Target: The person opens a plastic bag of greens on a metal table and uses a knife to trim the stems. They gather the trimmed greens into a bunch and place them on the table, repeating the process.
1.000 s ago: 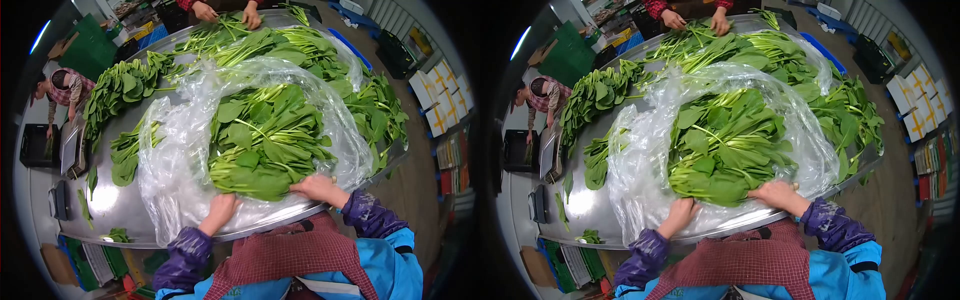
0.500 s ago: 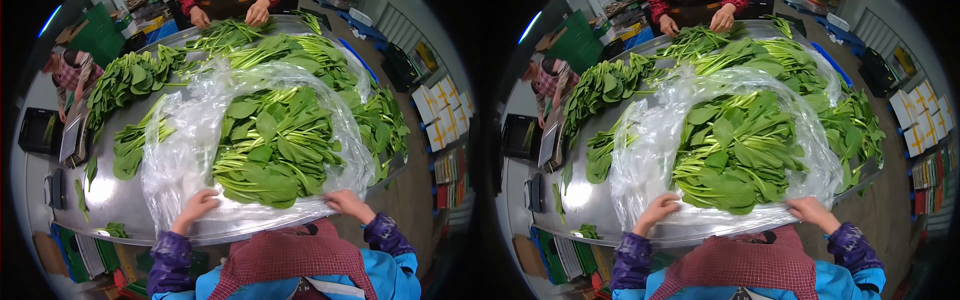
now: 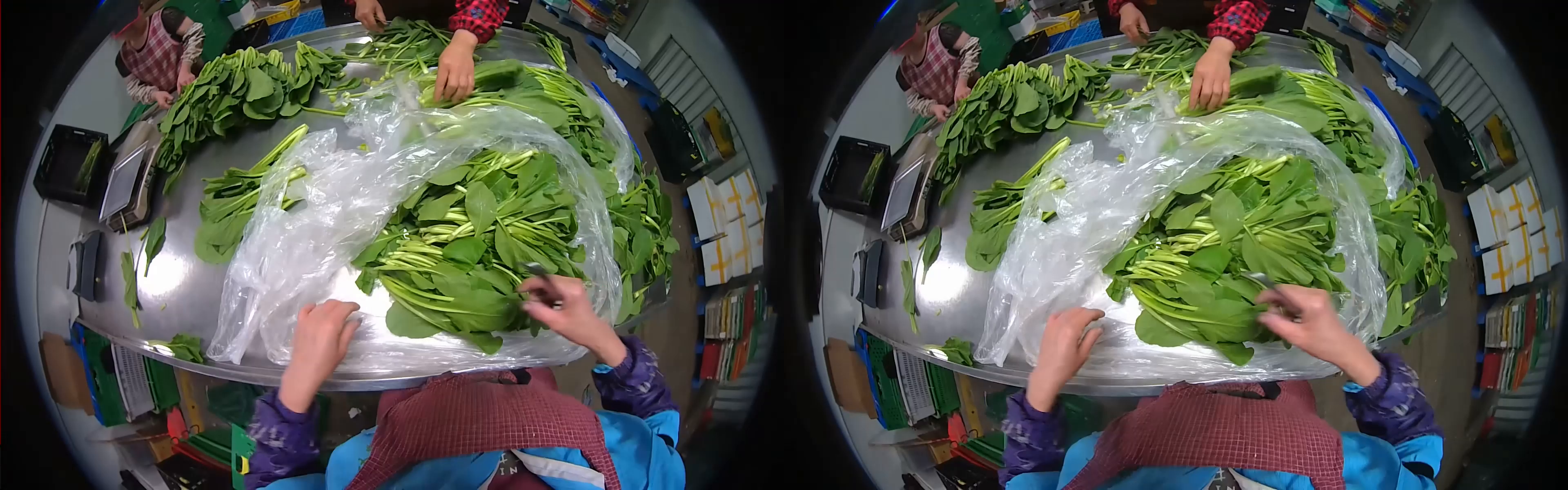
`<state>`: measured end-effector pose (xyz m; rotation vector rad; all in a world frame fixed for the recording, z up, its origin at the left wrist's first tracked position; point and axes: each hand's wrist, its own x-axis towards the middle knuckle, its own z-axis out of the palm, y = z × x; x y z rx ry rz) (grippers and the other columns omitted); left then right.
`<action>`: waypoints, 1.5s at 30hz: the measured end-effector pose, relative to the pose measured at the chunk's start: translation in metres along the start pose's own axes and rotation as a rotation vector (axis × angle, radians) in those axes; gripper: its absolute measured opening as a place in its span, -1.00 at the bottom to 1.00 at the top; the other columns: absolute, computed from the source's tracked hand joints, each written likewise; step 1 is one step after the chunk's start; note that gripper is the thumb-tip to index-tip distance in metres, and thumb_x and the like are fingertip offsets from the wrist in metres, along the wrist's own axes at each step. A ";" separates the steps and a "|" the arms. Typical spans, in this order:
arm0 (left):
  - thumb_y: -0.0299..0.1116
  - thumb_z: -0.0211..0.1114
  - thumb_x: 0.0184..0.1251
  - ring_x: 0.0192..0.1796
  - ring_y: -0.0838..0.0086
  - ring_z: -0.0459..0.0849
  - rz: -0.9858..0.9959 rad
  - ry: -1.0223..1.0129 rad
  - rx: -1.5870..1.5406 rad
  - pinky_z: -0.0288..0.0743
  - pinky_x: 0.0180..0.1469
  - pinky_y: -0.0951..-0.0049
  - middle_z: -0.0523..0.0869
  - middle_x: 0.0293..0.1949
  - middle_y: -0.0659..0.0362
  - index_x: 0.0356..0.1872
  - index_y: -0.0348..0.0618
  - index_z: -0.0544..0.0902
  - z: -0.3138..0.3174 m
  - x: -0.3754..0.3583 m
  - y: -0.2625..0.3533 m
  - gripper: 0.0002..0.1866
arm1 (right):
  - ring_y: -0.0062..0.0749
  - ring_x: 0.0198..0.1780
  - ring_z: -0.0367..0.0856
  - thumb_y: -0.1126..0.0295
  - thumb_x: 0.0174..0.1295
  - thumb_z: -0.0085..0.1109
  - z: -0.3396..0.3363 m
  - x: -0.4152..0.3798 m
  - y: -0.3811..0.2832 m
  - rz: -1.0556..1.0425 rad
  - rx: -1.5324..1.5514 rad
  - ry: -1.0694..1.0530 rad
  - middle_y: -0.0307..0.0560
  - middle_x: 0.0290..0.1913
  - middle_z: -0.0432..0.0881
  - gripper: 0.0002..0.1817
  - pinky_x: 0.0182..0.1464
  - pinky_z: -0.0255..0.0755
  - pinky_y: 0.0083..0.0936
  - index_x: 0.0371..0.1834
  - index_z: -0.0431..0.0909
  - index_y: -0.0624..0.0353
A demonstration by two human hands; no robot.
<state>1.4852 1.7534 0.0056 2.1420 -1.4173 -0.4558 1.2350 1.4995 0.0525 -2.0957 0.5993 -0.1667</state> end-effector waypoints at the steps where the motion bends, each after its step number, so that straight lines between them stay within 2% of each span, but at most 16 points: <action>1: -0.43 0.28 0.09 -0.24 0.12 0.61 0.091 0.190 0.180 0.46 -0.20 0.27 0.64 -0.35 0.04 -0.25 -0.24 0.59 0.008 0.001 0.003 -0.80 | -0.54 -0.50 0.49 0.43 0.06 0.26 0.011 0.012 -0.007 -0.068 -0.100 -0.087 -0.16 -0.47 0.53 -0.77 -0.41 0.43 -0.57 -0.22 0.57 0.26; 3: -0.48 0.28 0.05 -0.28 0.14 0.60 0.106 0.262 0.085 0.44 -0.26 0.26 0.62 -0.40 0.04 -0.31 -0.24 0.59 0.035 -0.002 0.002 -0.85 | -0.30 -0.48 0.57 0.37 0.01 0.29 0.049 0.030 0.000 -0.345 -0.191 -0.134 -0.08 -0.39 0.56 -0.75 -0.40 0.48 -0.44 -0.25 0.57 0.22; 6: -0.48 0.26 0.11 -0.22 0.30 0.63 -0.124 0.207 -0.279 0.47 -0.21 0.37 0.66 -0.36 0.10 -0.28 -0.26 0.61 0.072 -0.011 -0.001 -0.86 | -0.17 -0.43 0.59 0.34 0.00 0.29 0.090 0.049 -0.005 -0.426 -0.477 -0.074 -0.08 -0.36 0.57 -0.74 -0.40 0.49 -0.37 -0.25 0.57 0.19; 8: -0.45 0.23 0.23 -0.10 0.43 0.62 -0.537 0.132 -0.866 0.49 -0.11 0.44 0.67 -0.21 0.11 -0.15 -0.31 0.59 0.094 -0.012 -0.009 -0.79 | -0.16 -0.40 0.60 0.35 0.00 0.28 0.102 0.058 0.008 -0.362 -0.567 -0.154 -0.09 -0.36 0.57 -0.75 -0.40 0.49 -0.35 -0.26 0.57 0.18; 9: -0.45 0.23 0.23 -0.10 0.43 0.62 -0.542 0.139 -0.868 0.49 -0.11 0.44 0.67 -0.21 0.11 -0.15 -0.31 0.59 0.102 -0.009 -0.012 -0.79 | -0.14 -0.37 0.60 0.36 0.00 0.26 0.106 0.061 0.011 -0.292 -0.658 -0.224 -0.10 -0.37 0.57 -0.77 -0.39 0.49 -0.33 -0.26 0.57 0.18; 11: -0.39 0.18 0.32 -0.01 0.45 0.58 -0.646 0.282 -1.293 0.50 -0.02 0.47 0.61 -0.06 0.06 0.00 -0.39 0.50 0.111 -0.003 -0.012 -0.69 | -0.15 -0.37 0.60 0.37 0.00 0.26 0.101 0.057 0.009 -0.288 -0.527 -0.212 -0.09 -0.36 0.57 -0.77 -0.38 0.48 -0.33 -0.26 0.57 0.18; 15: -0.41 0.11 0.37 -0.04 0.39 0.59 -0.642 0.231 -1.594 0.52 0.05 0.41 0.57 0.00 0.04 0.08 -0.37 0.43 0.092 0.018 0.021 -0.67 | -0.15 -0.38 0.60 0.38 0.01 0.26 0.080 0.036 -0.003 -0.259 -0.249 -0.182 -0.06 -0.35 0.58 -0.78 -0.36 0.47 -0.33 -0.26 0.59 0.20; 17: -0.42 0.11 0.37 0.05 0.38 0.56 -0.473 0.229 -1.797 0.50 0.08 0.41 0.56 0.01 0.03 0.06 -0.39 0.43 0.085 0.025 0.037 -0.68 | -0.18 -0.40 0.59 0.41 0.02 0.26 0.074 0.026 -0.003 -0.244 -0.221 -0.165 -0.04 -0.35 0.58 -0.78 -0.36 0.46 -0.37 -0.24 0.59 0.22; 21: -0.46 0.15 0.34 -0.01 0.43 0.58 -0.375 0.202 -1.760 0.49 0.05 0.46 0.60 -0.04 0.04 0.00 -0.41 0.46 0.072 0.032 0.071 -0.72 | -0.25 -0.42 0.57 0.45 0.03 0.28 0.063 0.008 -0.002 -0.133 0.010 -0.168 -0.02 -0.36 0.56 -0.77 -0.36 0.44 -0.43 -0.22 0.58 0.25; 23: -0.53 0.17 0.29 -0.11 0.51 0.61 -0.267 0.223 -1.417 0.50 -0.02 0.53 0.63 -0.13 0.08 -0.06 -0.41 0.50 0.068 0.035 0.082 -0.77 | -0.25 -0.41 0.58 0.44 0.05 0.27 0.054 0.004 -0.001 -0.300 0.018 -0.009 -0.02 -0.34 0.56 -0.75 -0.37 0.44 -0.44 -0.19 0.57 0.24; 29: -0.49 0.36 0.13 -0.32 0.56 0.64 -0.156 0.092 -1.081 0.54 -0.30 0.59 0.62 -0.33 0.13 -0.28 -0.42 0.59 0.062 0.029 0.113 -0.80 | -0.18 -0.35 0.60 0.50 -0.02 0.20 0.033 -0.006 -0.013 -0.378 -0.324 0.130 -0.09 -0.29 0.54 -0.67 -0.43 0.47 -0.38 -0.12 0.51 0.14; 31: -0.49 0.36 0.12 -0.31 0.56 0.64 -0.226 -0.013 -1.017 0.54 -0.26 0.59 0.61 -0.33 0.13 -0.29 -0.43 0.60 0.054 0.023 0.127 -0.80 | -0.14 -0.35 0.60 0.50 0.00 0.18 0.035 -0.008 -0.005 -0.348 -0.392 0.106 -0.06 -0.31 0.54 -0.72 -0.43 0.46 -0.36 -0.16 0.50 0.15; 37: -0.54 0.31 0.14 -0.19 0.55 0.61 -0.207 0.086 -0.929 0.50 -0.12 0.59 0.62 -0.26 0.13 -0.24 -0.38 0.60 0.038 0.000 0.114 -0.82 | -0.04 -0.32 0.60 0.38 0.14 0.12 0.026 -0.021 0.039 -0.145 -0.337 -0.116 0.02 -0.32 0.60 -0.80 -0.29 0.46 -0.25 -0.20 0.53 0.20; 39: -0.59 0.25 0.15 -0.14 0.54 0.58 -0.263 0.227 -1.070 0.45 -0.04 0.58 0.61 -0.20 0.14 -0.17 -0.36 0.55 0.025 -0.004 0.117 -0.79 | -0.13 -0.36 0.60 0.33 0.15 0.15 0.028 -0.018 0.026 -0.228 -0.016 -0.101 -0.01 -0.33 0.60 -0.75 -0.29 0.47 -0.34 -0.16 0.54 0.21; 41: -0.61 0.23 0.15 -0.12 0.54 0.57 -0.230 0.238 -0.984 0.43 -0.01 0.56 0.60 -0.19 0.14 -0.15 -0.35 0.53 0.015 -0.008 0.117 -0.78 | -0.28 -0.40 0.58 0.30 0.13 0.20 0.040 -0.013 0.010 -0.310 0.045 -0.061 -0.02 -0.33 0.60 -0.69 -0.31 0.45 -0.43 -0.10 0.53 0.23; 45: -0.62 0.22 0.14 -0.09 0.50 0.56 -0.127 0.214 -0.753 0.39 0.02 0.50 0.60 -0.19 0.14 -0.17 -0.33 0.52 -0.004 -0.015 0.111 -0.79 | -0.45 -0.48 0.53 0.35 0.10 0.23 0.050 -0.011 -0.018 -0.154 0.312 -0.445 -0.09 -0.37 0.62 -0.64 -0.38 0.42 -0.51 -0.03 0.50 0.22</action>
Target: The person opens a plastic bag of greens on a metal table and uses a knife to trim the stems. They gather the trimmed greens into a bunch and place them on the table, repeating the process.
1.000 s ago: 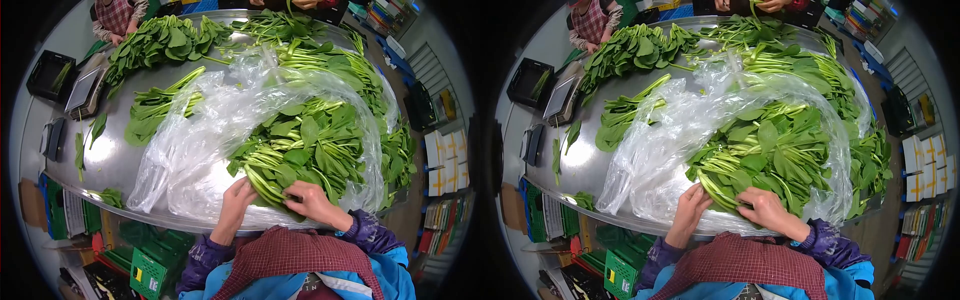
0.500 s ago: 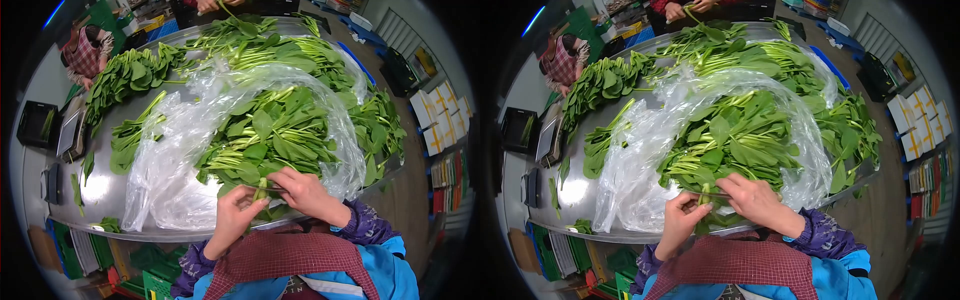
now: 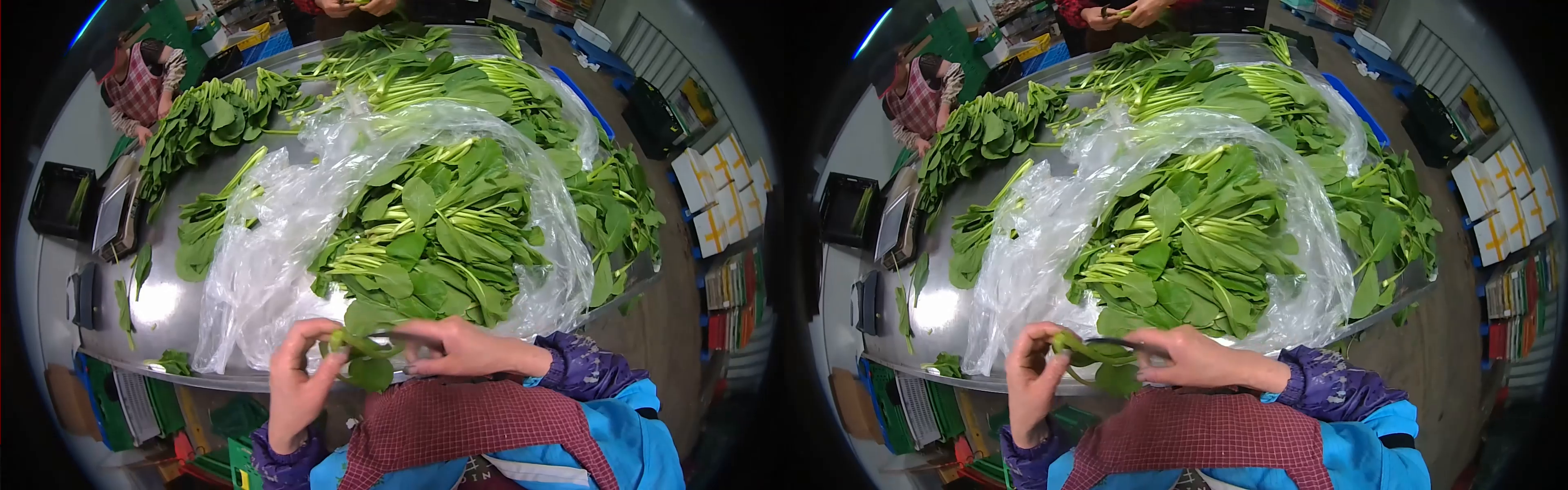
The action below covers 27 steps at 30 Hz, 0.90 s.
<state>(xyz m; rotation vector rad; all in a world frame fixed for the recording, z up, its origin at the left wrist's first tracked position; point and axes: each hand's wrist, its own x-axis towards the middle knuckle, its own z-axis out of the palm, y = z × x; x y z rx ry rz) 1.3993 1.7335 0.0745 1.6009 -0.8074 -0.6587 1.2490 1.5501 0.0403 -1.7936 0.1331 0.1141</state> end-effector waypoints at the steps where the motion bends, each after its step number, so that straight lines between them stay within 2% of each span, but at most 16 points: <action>1: -0.58 0.22 0.14 -0.09 0.48 0.56 -0.051 0.070 0.048 0.38 0.05 0.48 0.61 -0.21 0.13 -0.18 -0.32 0.54 -0.009 0.000 0.001 -0.81 | -0.46 -0.52 0.52 0.38 0.11 0.20 0.005 0.001 0.010 -0.050 0.000 -0.036 -0.09 -0.46 0.61 -0.71 -0.43 0.40 -0.49 -0.10 0.52 0.24; 4: -0.51 0.13 0.27 -0.16 0.48 0.55 0.166 0.440 0.742 0.40 -0.06 0.46 0.60 -0.26 0.11 -0.14 -0.28 0.53 -0.042 0.002 -0.012 -0.83 | -0.39 -0.53 0.54 0.41 0.12 0.16 -0.002 0.001 0.026 -0.135 -0.238 0.049 -0.05 -0.52 0.59 -0.79 -0.46 0.41 -0.46 -0.21 0.55 0.26; 5: -0.51 0.13 0.27 -0.16 0.48 0.55 0.154 0.450 0.743 0.40 -0.06 0.46 0.60 -0.26 0.11 -0.14 -0.28 0.53 -0.046 0.002 -0.014 -0.83 | -0.26 -0.50 0.58 0.42 0.11 0.14 -0.010 0.005 0.021 -0.019 -0.322 0.066 -0.01 -0.54 0.58 -0.85 -0.43 0.46 -0.41 -0.32 0.57 0.28; 6: -0.50 0.09 0.30 -0.21 0.49 0.52 0.145 0.543 0.635 0.39 -0.12 0.47 0.56 -0.30 0.14 -0.14 -0.27 0.50 -0.050 0.002 -0.015 -0.85 | -0.14 -0.47 0.60 0.37 0.09 0.17 -0.014 0.010 0.040 -0.172 -0.431 0.170 0.01 -0.38 0.63 -0.79 -0.41 0.49 -0.36 -0.26 0.56 0.25; 8: -0.49 0.06 0.34 -0.26 0.49 0.49 0.126 0.645 0.530 0.38 -0.18 0.48 0.53 -0.35 0.16 -0.15 -0.27 0.48 -0.052 0.002 -0.017 -0.87 | -0.14 -0.40 0.62 0.29 0.06 0.24 -0.022 0.020 0.037 -0.150 -0.691 0.282 0.01 -0.25 0.59 -0.63 -0.37 0.50 -0.34 -0.08 0.48 0.21; 10: -0.44 0.04 0.38 -0.36 0.52 0.39 -0.120 0.592 0.314 0.31 -0.28 0.52 0.43 -0.44 0.20 -0.20 -0.26 0.43 -0.052 0.004 -0.023 -0.89 | -0.13 -0.41 0.61 0.25 0.03 0.27 -0.013 0.036 0.038 -0.076 -0.828 0.284 0.03 -0.21 0.56 -0.52 -0.37 0.51 -0.33 0.01 0.42 0.20; 11: -0.42 0.05 0.38 -0.44 0.56 0.31 0.004 0.606 0.382 0.23 -0.38 0.53 0.38 -0.48 0.23 -0.27 -0.24 0.41 -0.055 0.008 -0.045 -0.90 | -0.11 -0.43 0.61 0.22 0.00 0.30 -0.010 0.043 0.040 0.003 -0.968 0.302 0.05 -0.18 0.53 -0.42 -0.37 0.51 -0.32 0.09 0.35 0.19; 14: -0.34 0.13 0.37 -0.57 0.63 0.24 -0.052 0.608 0.475 0.13 -0.52 0.57 0.33 -0.62 0.32 -0.47 -0.22 0.41 -0.054 0.008 -0.049 -0.77 | -0.07 -0.46 0.60 0.19 -0.07 0.35 -0.004 0.062 0.069 0.107 -1.108 0.190 0.08 -0.16 0.52 -0.26 -0.38 0.51 -0.31 0.20 0.25 0.17; 16: -0.33 0.14 0.36 -0.61 0.68 0.21 -0.160 0.617 0.288 0.07 -0.57 0.59 0.30 -0.67 0.36 -0.50 -0.20 0.42 -0.057 0.004 -0.047 -0.75 | -0.10 -0.47 0.61 0.27 -0.08 0.34 -0.023 0.064 0.071 0.068 -1.008 0.206 0.08 -0.18 0.58 -0.35 -0.37 0.51 -0.33 0.12 0.37 0.23; 17: -0.32 0.15 0.35 -0.66 0.72 0.18 -0.263 0.620 0.100 0.01 -0.62 0.62 0.26 -0.71 0.39 -0.54 -0.19 0.43 -0.058 0.002 -0.047 -0.73 | -0.07 -0.40 0.63 0.30 -0.08 0.31 -0.034 0.062 0.063 0.082 -0.785 0.250 0.14 -0.22 0.60 -0.42 -0.32 0.52 -0.32 0.05 0.42 0.30; 18: -0.32 0.15 0.35 -0.66 0.72 0.18 -0.265 0.618 0.099 0.01 -0.62 0.62 0.26 -0.71 0.39 -0.54 -0.19 0.43 -0.058 0.000 -0.048 -0.73 | -0.04 -0.33 0.65 0.33 -0.09 0.27 -0.044 0.057 0.053 0.098 -0.562 0.293 0.19 -0.26 0.63 -0.48 -0.26 0.52 -0.31 -0.03 0.48 0.38; 20: -0.30 0.17 0.34 -0.71 0.79 0.10 -0.307 0.546 -0.348 -0.10 -0.67 0.66 0.23 -0.74 0.44 -0.51 -0.17 0.48 -0.057 0.000 -0.051 -0.75 | -0.31 -0.21 0.64 0.30 -0.06 0.27 -0.067 0.039 0.026 0.094 -0.304 0.410 0.15 -0.23 0.66 -0.49 -0.12 0.47 -0.47 -0.03 0.51 0.40; 22: -0.29 0.18 0.34 -0.71 0.78 0.10 -0.305 0.505 -0.384 -0.09 -0.66 0.67 0.24 -0.73 0.44 -0.50 -0.19 0.49 -0.049 0.005 -0.055 -0.76 | -0.46 -0.26 0.58 0.32 0.00 0.28 -0.088 0.019 -0.003 0.250 -0.028 0.506 -0.08 -0.31 0.64 -0.58 -0.12 0.43 -0.53 -0.09 0.54 0.37; 24: -0.29 0.20 0.33 -0.70 0.77 0.11 -0.302 0.457 -0.420 -0.07 -0.65 0.68 0.24 -0.73 0.44 -0.48 -0.21 0.51 -0.036 0.011 -0.059 -0.76 | -0.50 -0.22 0.55 0.34 0.02 0.28 -0.106 0.003 0.019 0.210 0.127 0.631 -0.14 -0.26 0.61 -0.58 -0.11 0.41 -0.54 -0.06 0.52 0.35; 26: -0.30 0.21 0.31 -0.70 0.78 0.13 -0.327 0.391 -0.383 -0.04 -0.64 0.68 0.26 -0.73 0.44 -0.43 -0.23 0.55 -0.023 0.019 -0.061 -0.79 | -0.48 -0.17 0.54 0.34 0.03 0.28 -0.130 -0.014 0.046 0.417 0.086 0.611 -0.11 -0.18 0.59 -0.52 -0.10 0.39 -0.54 0.01 0.47 0.35; 27: -0.35 0.22 0.30 -0.68 0.78 0.18 -0.309 0.322 -0.376 0.02 -0.62 0.68 0.37 -0.66 0.40 -0.41 -0.24 0.57 -0.021 0.020 -0.064 -0.83 | -0.46 -0.16 0.52 0.37 0.01 0.28 -0.138 -0.022 0.068 0.388 0.011 0.721 -0.08 -0.16 0.58 -0.50 -0.10 0.38 -0.53 0.03 0.44 0.35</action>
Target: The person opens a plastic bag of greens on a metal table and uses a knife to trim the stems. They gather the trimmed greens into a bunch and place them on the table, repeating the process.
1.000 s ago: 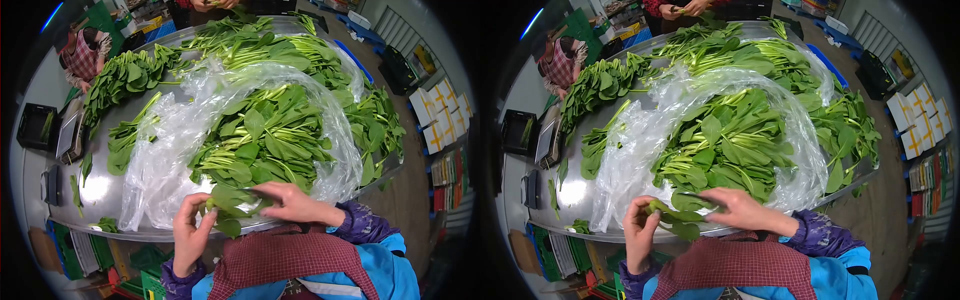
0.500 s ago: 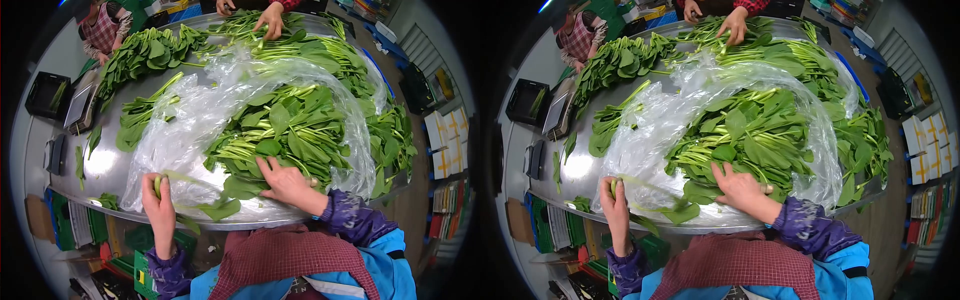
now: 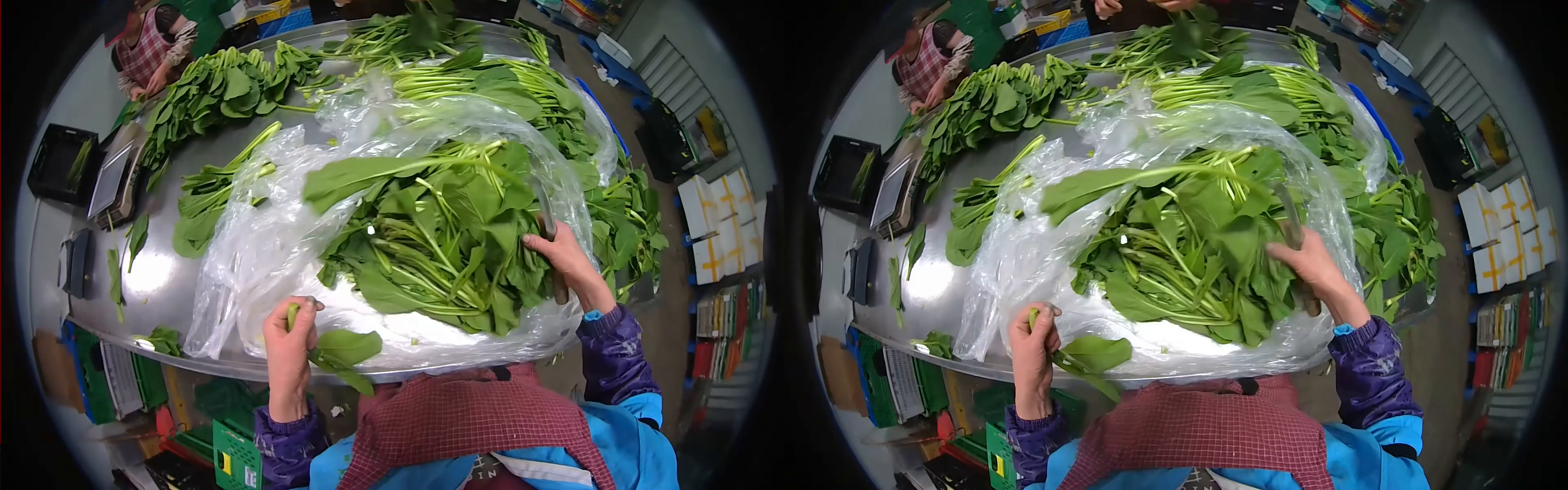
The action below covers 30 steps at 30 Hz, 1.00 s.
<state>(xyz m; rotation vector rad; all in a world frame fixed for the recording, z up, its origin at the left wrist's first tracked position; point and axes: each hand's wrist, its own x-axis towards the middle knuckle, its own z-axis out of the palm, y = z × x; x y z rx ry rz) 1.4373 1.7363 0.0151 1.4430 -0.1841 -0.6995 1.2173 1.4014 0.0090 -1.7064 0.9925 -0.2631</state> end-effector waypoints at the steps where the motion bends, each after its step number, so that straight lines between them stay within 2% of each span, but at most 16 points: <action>1: -0.35 0.22 0.30 -0.68 0.78 0.18 -0.001 -0.015 -0.004 0.02 -0.62 0.68 0.37 -0.66 0.40 -0.41 -0.24 0.57 0.004 0.001 -0.001 -0.83 | -0.46 -0.16 0.52 0.37 0.01 0.28 -0.009 0.001 0.012 0.003 -0.003 0.015 -0.08 -0.16 0.58 -0.50 -0.10 0.38 -0.53 0.03 0.44 0.35; 3: -0.38 0.24 0.28 -0.65 0.78 0.21 -0.005 -0.039 0.083 0.05 -0.62 0.67 0.47 -0.51 0.34 -0.41 -0.24 0.58 0.014 0.001 -0.003 -0.86 | -0.41 -0.14 0.51 0.38 -0.01 0.29 -0.022 0.000 0.025 -0.208 -0.276 0.387 -0.04 -0.17 0.58 -0.49 -0.09 0.37 -0.50 0.04 0.43 0.34; 4: -0.44 0.28 0.22 -0.55 0.72 0.31 -0.037 -0.040 0.112 0.16 -0.52 0.66 0.50 -0.40 0.30 -0.40 -0.26 0.61 0.016 0.001 -0.003 -0.90 | -0.44 -0.28 0.53 0.43 -0.01 0.26 -0.024 -0.003 0.028 -0.277 -0.294 0.478 -0.07 -0.24 0.59 -0.57 -0.23 0.40 -0.55 -0.03 0.46 0.32; 5: -0.44 0.28 0.22 -0.55 0.72 0.31 -0.044 -0.048 0.117 0.16 -0.52 0.66 0.50 -0.40 0.30 -0.40 -0.26 0.61 0.020 0.001 -0.004 -0.90 | -0.44 -0.28 0.53 0.43 -0.01 0.26 -0.023 -0.012 0.022 -0.267 -0.294 0.483 -0.07 -0.24 0.59 -0.57 -0.23 0.40 -0.55 -0.03 0.46 0.32; 7: -0.49 0.31 0.15 -0.45 0.65 0.38 0.065 -0.063 0.294 0.24 -0.38 0.63 0.50 -0.40 0.29 -0.39 -0.30 0.64 0.028 0.001 -0.008 -0.92 | -0.53 -0.44 0.51 0.51 0.01 0.21 -0.006 -0.041 -0.007 -0.324 -0.284 0.436 -0.15 -0.32 0.59 -0.71 -0.43 0.37 -0.62 -0.15 0.51 0.29; 8: -0.52 0.32 0.10 -0.37 0.61 0.41 0.072 -0.060 0.312 0.26 -0.29 0.59 0.49 -0.42 0.28 -0.37 -0.30 0.66 0.034 0.000 -0.007 -0.92 | -0.60 -0.56 0.45 0.57 -0.01 0.19 0.007 -0.054 -0.012 -0.478 -0.314 0.393 -0.20 -0.42 0.56 -0.85 -0.56 0.28 -0.67 -0.33 0.54 0.25; 9: -0.52 0.32 0.10 -0.37 0.61 0.41 0.064 -0.067 0.320 0.26 -0.29 0.59 0.49 -0.42 0.28 -0.37 -0.30 0.66 0.037 0.000 -0.007 -0.92 | -0.52 -0.54 0.47 0.57 -0.04 0.21 0.020 -0.062 -0.008 -0.623 -0.316 0.271 -0.16 -0.47 0.55 -0.91 -0.53 0.33 -0.62 -0.43 0.55 0.22; 11: -0.51 0.32 0.10 -0.39 0.61 0.40 0.156 -0.117 0.409 0.25 -0.32 0.59 0.49 -0.45 0.27 -0.36 -0.29 0.66 0.041 -0.001 -0.010 -0.90 | -0.33 -0.50 0.54 0.47 -0.04 0.25 0.049 -0.075 0.006 -0.775 -0.417 -0.059 -0.11 -0.51 0.54 -0.91 -0.46 0.44 -0.44 -0.48 0.55 0.20; 13: -0.50 0.32 0.09 -0.41 0.61 0.39 0.205 -0.136 0.451 0.25 -0.34 0.59 0.47 -0.50 0.26 -0.35 -0.28 0.66 0.042 -0.001 -0.015 -0.89 | -0.22 -0.45 0.59 0.34 -0.07 0.32 0.075 -0.086 0.031 -0.652 -0.628 -0.193 -0.10 -0.44 0.52 -0.75 -0.47 0.48 -0.37 -0.35 0.52 0.18; 15: -0.49 0.32 0.09 -0.45 0.60 0.38 0.181 -0.183 0.457 0.24 -0.37 0.59 0.46 -0.54 0.25 -0.34 -0.29 0.66 0.047 -0.006 -0.016 -0.88 | -0.20 -0.44 0.59 0.33 -0.10 0.35 0.092 -0.086 0.036 -0.594 -0.833 -0.111 -0.10 -0.40 0.48 -0.67 -0.49 0.47 -0.36 -0.29 0.49 0.17; 20: -0.49 0.35 0.07 -0.50 0.53 0.39 0.335 -0.242 0.615 0.24 -0.43 0.57 0.42 -0.58 0.21 -0.35 -0.22 0.68 0.053 -0.014 -0.016 -0.89 | -0.20 -0.46 0.59 0.35 -0.15 0.37 0.095 -0.071 0.042 -0.643 -0.823 0.015 -0.10 -0.39 0.46 -0.66 -0.49 0.47 -0.35 -0.31 0.46 0.16; 23: -0.51 0.35 0.06 -0.50 0.53 0.41 0.408 -0.293 0.579 0.27 -0.44 0.56 0.43 -0.58 0.21 -0.35 -0.21 0.69 0.060 -0.017 -0.022 -0.89 | -0.17 -0.46 0.58 0.38 -0.14 0.35 0.090 -0.070 0.038 -0.659 -0.810 0.038 -0.09 -0.42 0.48 -0.72 -0.48 0.47 -0.34 -0.36 0.47 0.16; 26: -0.54 0.37 0.00 -0.50 0.47 0.47 0.514 -0.320 0.607 0.32 -0.44 0.52 0.47 -0.56 0.19 -0.33 -0.17 0.70 0.071 -0.023 -0.023 -0.84 | -0.32 -0.55 0.54 0.41 -0.07 0.30 0.088 -0.072 0.024 -0.680 -0.613 0.071 -0.10 -0.54 0.44 -0.80 -0.53 0.41 -0.42 -0.41 0.47 0.18; 28: -0.54 0.43 -0.10 -0.47 0.39 0.54 0.632 -0.345 0.661 0.41 -0.41 0.47 0.51 -0.48 0.17 -0.29 -0.11 0.70 0.079 -0.031 -0.018 -0.74 | -0.54 -0.61 0.43 0.39 0.06 0.23 0.082 -0.085 -0.014 -0.283 -0.196 -0.150 -0.20 -0.67 0.38 -0.83 -0.59 0.29 -0.55 -0.46 0.46 0.23; 29: -0.54 0.43 -0.10 -0.47 0.39 0.54 0.635 -0.343 0.664 0.41 -0.41 0.47 0.51 -0.48 0.17 -0.29 -0.11 0.70 0.084 -0.034 -0.014 -0.74 | -0.54 -0.61 0.43 0.39 0.06 0.23 0.079 -0.089 -0.031 -0.287 -0.194 -0.151 -0.20 -0.67 0.38 -0.83 -0.59 0.29 -0.55 -0.46 0.46 0.23; 30: -0.53 0.44 -0.13 -0.43 0.39 0.55 0.711 -0.351 0.683 0.43 -0.40 0.46 0.52 -0.44 0.18 -0.27 -0.10 0.69 0.090 -0.036 -0.010 -0.70 | -0.61 -0.63 0.37 0.38 0.12 0.18 0.076 -0.093 -0.047 -0.122 0.054 -0.264 -0.25 -0.69 0.35 -0.83 -0.60 0.23 -0.61 -0.45 0.45 0.24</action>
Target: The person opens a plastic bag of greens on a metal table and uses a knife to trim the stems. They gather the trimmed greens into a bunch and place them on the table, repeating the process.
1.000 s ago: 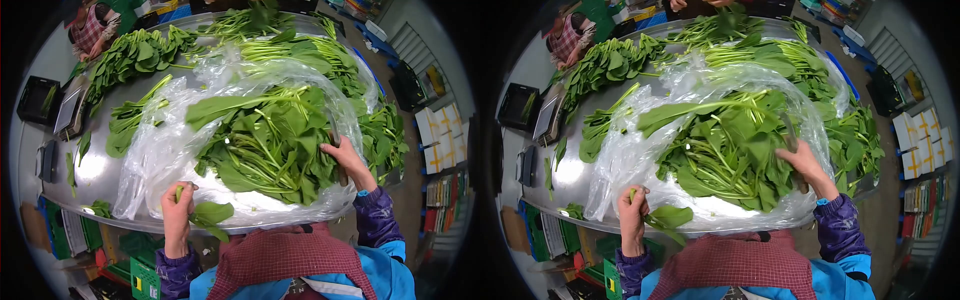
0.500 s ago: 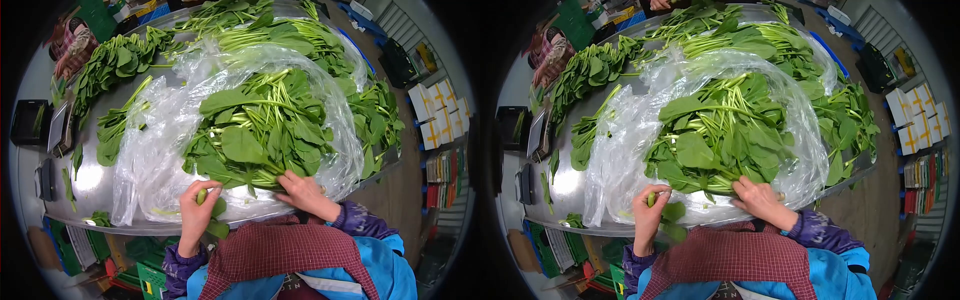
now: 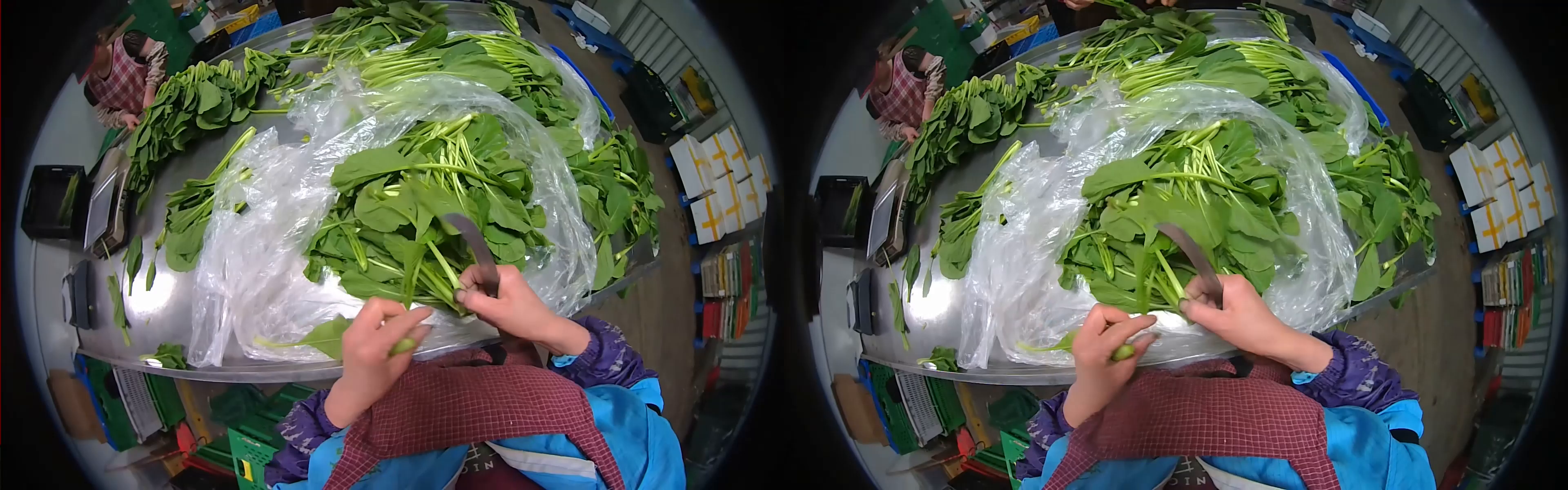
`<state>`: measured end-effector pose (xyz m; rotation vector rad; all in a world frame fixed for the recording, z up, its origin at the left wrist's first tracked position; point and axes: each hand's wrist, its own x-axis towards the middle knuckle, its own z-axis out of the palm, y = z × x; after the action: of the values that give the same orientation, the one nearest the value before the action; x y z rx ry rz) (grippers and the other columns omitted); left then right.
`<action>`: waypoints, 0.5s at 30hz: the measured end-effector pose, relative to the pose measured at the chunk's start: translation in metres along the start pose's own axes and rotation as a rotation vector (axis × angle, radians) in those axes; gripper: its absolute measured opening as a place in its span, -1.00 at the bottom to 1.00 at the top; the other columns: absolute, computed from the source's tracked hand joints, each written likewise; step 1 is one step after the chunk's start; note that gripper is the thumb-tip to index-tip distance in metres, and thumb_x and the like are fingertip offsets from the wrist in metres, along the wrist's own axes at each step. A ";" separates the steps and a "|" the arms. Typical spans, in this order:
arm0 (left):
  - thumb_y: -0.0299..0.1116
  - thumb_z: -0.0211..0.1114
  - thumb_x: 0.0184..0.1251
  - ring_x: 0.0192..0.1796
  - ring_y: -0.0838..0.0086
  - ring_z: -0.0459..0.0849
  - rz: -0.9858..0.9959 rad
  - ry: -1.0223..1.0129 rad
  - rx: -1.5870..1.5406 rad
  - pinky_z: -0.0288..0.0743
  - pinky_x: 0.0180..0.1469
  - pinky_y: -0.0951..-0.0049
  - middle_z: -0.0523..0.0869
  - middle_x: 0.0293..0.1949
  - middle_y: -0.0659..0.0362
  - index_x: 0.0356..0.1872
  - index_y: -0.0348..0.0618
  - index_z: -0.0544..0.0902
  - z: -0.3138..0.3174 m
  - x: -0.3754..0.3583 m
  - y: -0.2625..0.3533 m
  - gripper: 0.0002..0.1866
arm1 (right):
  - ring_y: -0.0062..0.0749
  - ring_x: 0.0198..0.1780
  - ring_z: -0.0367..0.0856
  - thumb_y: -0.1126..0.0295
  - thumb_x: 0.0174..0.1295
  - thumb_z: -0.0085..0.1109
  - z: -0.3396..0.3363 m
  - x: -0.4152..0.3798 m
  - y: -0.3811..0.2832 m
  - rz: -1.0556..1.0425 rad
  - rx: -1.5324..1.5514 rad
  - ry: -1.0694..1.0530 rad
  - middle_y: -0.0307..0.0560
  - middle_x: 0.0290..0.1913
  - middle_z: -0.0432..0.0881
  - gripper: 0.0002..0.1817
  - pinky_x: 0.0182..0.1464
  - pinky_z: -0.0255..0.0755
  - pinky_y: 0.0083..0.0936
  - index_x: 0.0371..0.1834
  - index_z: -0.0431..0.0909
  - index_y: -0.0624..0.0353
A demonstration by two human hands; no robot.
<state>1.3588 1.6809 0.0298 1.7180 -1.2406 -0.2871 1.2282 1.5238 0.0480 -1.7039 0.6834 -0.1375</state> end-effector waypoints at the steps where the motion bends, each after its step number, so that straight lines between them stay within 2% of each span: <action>1: -0.52 0.46 -0.17 -0.39 0.39 0.57 0.069 0.007 0.032 0.45 -0.40 0.45 0.54 -0.39 0.18 -0.24 -0.08 0.69 0.002 0.003 0.004 -0.66 | -0.69 -0.65 0.31 0.36 0.19 0.13 -0.001 -0.002 -0.011 0.136 0.271 -0.093 -0.30 -0.71 0.32 -0.82 -0.62 0.17 -0.66 -0.44 0.45 0.25; 2: -0.51 0.46 -0.22 -0.31 0.35 0.59 0.126 -0.006 0.030 0.47 -0.34 0.41 0.57 -0.27 0.17 -0.21 -0.08 0.65 0.004 0.007 0.006 -0.60 | -0.68 -0.69 0.26 0.36 0.26 0.05 -0.001 -0.004 -0.016 0.171 0.385 -0.170 -0.34 -0.70 0.33 -0.81 -0.65 0.11 -0.68 -0.45 0.42 0.23; 3: -0.51 0.46 -0.22 -0.31 0.35 0.59 0.127 -0.002 0.030 0.47 -0.34 0.41 0.57 -0.27 0.17 -0.21 -0.08 0.65 0.006 0.012 0.007 -0.60 | -0.68 -0.69 0.26 0.36 0.26 0.05 -0.001 -0.004 -0.021 0.169 0.381 -0.171 -0.34 -0.70 0.33 -0.81 -0.65 0.11 -0.68 -0.45 0.42 0.23; 6: -0.50 0.45 -0.24 -0.26 0.28 0.58 0.222 0.044 0.007 0.48 -0.28 0.39 0.60 -0.22 0.16 -0.22 -0.12 0.61 0.010 0.023 0.009 -0.59 | -0.67 -0.72 0.19 0.38 0.29 0.01 -0.005 -0.005 -0.034 0.264 0.652 -0.248 -0.30 -0.69 0.31 -0.80 -0.68 0.08 -0.66 -0.49 0.33 0.17; 10: -0.51 0.41 -0.14 -0.24 0.22 0.60 0.190 -0.040 -0.144 0.47 -0.25 0.34 0.63 -0.22 0.09 -0.23 -0.17 0.57 0.011 0.027 0.011 -0.65 | -0.66 -0.66 0.29 0.35 0.30 0.01 -0.010 -0.006 -0.034 0.235 0.629 -0.231 -0.29 -0.63 0.36 -0.80 -0.65 0.13 -0.67 -0.43 0.38 0.22; 12: -0.49 0.38 -0.01 -0.29 0.23 0.62 -0.062 -0.083 -0.299 0.47 -0.26 0.37 0.65 -0.29 0.05 -0.22 -0.23 0.58 0.007 0.030 0.014 -0.72 | -0.51 -0.59 0.45 0.40 0.24 0.06 -0.015 -0.003 -0.029 -0.118 0.044 -0.013 -0.23 -0.55 0.45 -0.88 -0.61 0.26 -0.58 -0.32 0.44 0.24; 13: -0.47 0.35 0.08 -0.32 0.26 0.64 -0.162 -0.058 -0.339 0.47 -0.26 0.41 0.65 -0.36 0.03 -0.24 -0.29 0.59 0.004 0.034 0.015 -0.78 | -0.51 -0.59 0.45 0.40 0.24 0.06 -0.017 0.000 -0.025 -0.127 0.040 -0.008 -0.23 -0.55 0.45 -0.88 -0.61 0.26 -0.58 -0.32 0.44 0.24; 15: -0.48 0.36 0.06 -0.33 0.34 0.66 -0.219 -0.130 -0.380 0.48 -0.26 0.45 0.67 -0.38 0.05 -0.28 -0.32 0.61 -0.006 0.047 0.022 -0.80 | -0.32 -0.51 0.56 0.46 0.10 0.14 -0.019 0.006 -0.020 -0.726 -0.653 0.293 -0.18 -0.47 0.52 -0.82 -0.54 0.39 -0.47 -0.23 0.47 0.21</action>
<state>1.3707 1.6450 0.0653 1.5185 -1.0101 -0.7279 1.2314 1.5063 0.0698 -2.5405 0.2892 -0.7496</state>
